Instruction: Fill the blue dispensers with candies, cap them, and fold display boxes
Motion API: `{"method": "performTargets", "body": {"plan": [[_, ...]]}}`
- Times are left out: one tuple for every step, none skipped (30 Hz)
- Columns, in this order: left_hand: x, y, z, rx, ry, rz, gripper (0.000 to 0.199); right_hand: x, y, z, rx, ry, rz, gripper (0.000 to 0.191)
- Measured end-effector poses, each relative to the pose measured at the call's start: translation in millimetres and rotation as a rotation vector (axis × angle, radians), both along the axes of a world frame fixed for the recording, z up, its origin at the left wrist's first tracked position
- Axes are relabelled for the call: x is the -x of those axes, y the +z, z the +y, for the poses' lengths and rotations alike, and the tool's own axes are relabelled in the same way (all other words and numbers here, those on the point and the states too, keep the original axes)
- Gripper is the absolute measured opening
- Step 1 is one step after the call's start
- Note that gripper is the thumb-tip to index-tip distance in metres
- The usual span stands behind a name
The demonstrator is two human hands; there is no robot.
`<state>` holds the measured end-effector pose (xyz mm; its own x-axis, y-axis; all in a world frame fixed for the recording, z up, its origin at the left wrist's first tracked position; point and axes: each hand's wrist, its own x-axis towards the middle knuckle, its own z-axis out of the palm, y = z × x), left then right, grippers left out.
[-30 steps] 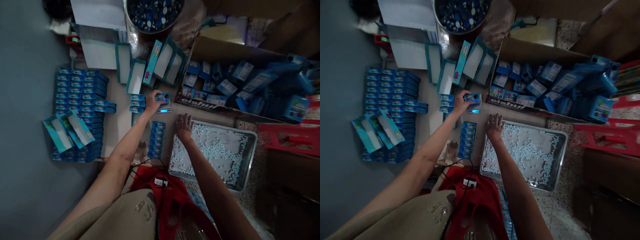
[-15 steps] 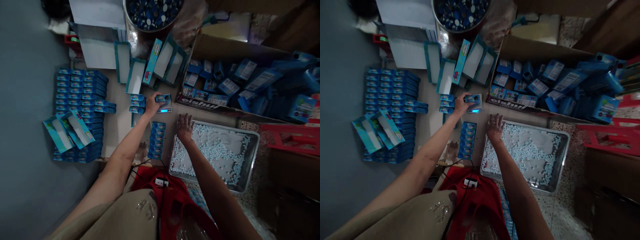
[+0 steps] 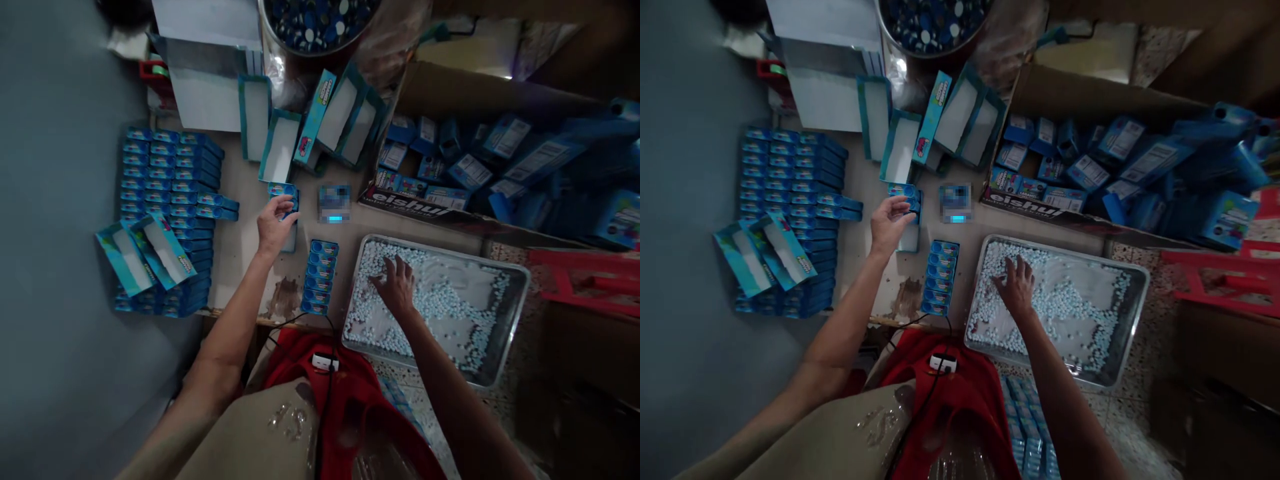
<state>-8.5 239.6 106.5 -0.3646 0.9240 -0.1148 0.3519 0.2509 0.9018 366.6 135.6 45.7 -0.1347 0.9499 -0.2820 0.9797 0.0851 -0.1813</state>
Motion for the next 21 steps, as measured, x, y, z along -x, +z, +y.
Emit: {"method": "performTargets", "body": {"plan": [[-0.7, -0.3, -0.5, 0.003, 0.009, -0.004, 0.042, 0.2, -3.1, -0.2, -0.005, 0.032, -0.015, 0.063], [-2.6, -0.9, 0.2, 0.005, 0.009, -0.011, 0.041, 2.0, -6.0, 2.1, -0.005, 0.061, -0.026, 0.065], [-5.4, -1.6, 1.6, 0.005, 0.003, -0.019, 0.041, 5.0, -8.5, 6.3, 0.001, 0.085, -0.033, 0.066], [-8.8, -2.3, 3.3, 0.002, -0.007, -0.028, 0.04, 8.8, -10.4, 11.6, 0.014, 0.098, -0.038, 0.065], [-12.3, -2.8, 5.1, -0.003, -0.018, -0.037, 0.039, 12.7, -11.7, 17.2, 0.036, 0.1, -0.038, 0.062], [-15.5, -3.0, 6.6, -0.008, -0.029, -0.043, 0.038, 16.2, -12.4, 22.5, 0.07, 0.089, -0.031, 0.058], [-18.1, -3.0, 7.8, -0.014, -0.038, -0.046, 0.038, 19.0, -12.8, 26.8, 0.116, 0.06, -0.012, 0.052], [-19.9, -2.7, 8.4, -0.017, -0.047, -0.046, 0.038, 20.9, -12.8, 30.0, 0.169, 0.019, 0.015, 0.048], [-20.7, -2.4, 8.7, -0.018, -0.053, -0.046, 0.038, 21.8, -12.7, 31.8, 0.22, -0.025, 0.046, 0.044], [-20.6, -2.1, 8.7, -0.019, -0.058, -0.048, 0.038, 21.6, -12.6, 32.5, 0.262, -0.064, 0.076, 0.04], [-19.8, -1.8, 8.7, -0.019, -0.06, -0.052, 0.038, 20.5, -12.5, 32.1, 0.289, -0.098, 0.1, 0.036], [-18.3, -1.8, 8.7, -0.019, -0.062, -0.056, 0.038, 18.6, -12.4, 31.1, 0.3, -0.126, 0.115, 0.032], [-16.6, -2.0, 8.9, -0.017, -0.062, -0.059, 0.037, 16.4, -12.2, 29.6, 0.301, -0.149, 0.126, 0.027], [-15.0, -2.5, 9.6, -0.014, -0.062, -0.059, 0.037, 14.0, -11.9, 27.8, 0.295, -0.172, 0.136, 0.022], [-13.7, -3.1, 10.7, -0.011, -0.064, -0.055, 0.037, 11.7, -11.4, 25.7, 0.287, -0.202, 0.151, 0.019], [-12.9, -4.0, 12.3, -0.009, -0.068, -0.05, 0.037, 9.7, -10.7, 23.4, 0.278, -0.236, 0.166, 0.017], [-12.7, -5.0, 14.3, -0.009, -0.074, -0.044, 0.037, 8.3, -9.7, 21.0, 0.267, -0.269, 0.183, 0.018], [-13.3, -5.9, 16.7, -0.011, -0.081, -0.038, 0.037, 7.5, -8.4, 18.5, 0.256, -0.301, 0.2, 0.019], [-14.6, -6.8, 19.4, -0.015, -0.091, -0.034, 0.037, 7.3, -7.0, 16.0, 0.248, -0.33, 0.218, 0.019], [-16.4, -7.6, 22.2, -0.018, -0.103, -0.029, 0.037, 7.7, -5.5, 13.6, 0.241, -0.357, 0.235, 0.02], [-18.6, -8.2, 25.0, -0.022, -0.116, -0.024, 0.037, 8.4, -3.9, 11.5, 0.238, -0.382, 0.253, 0.019]]}}
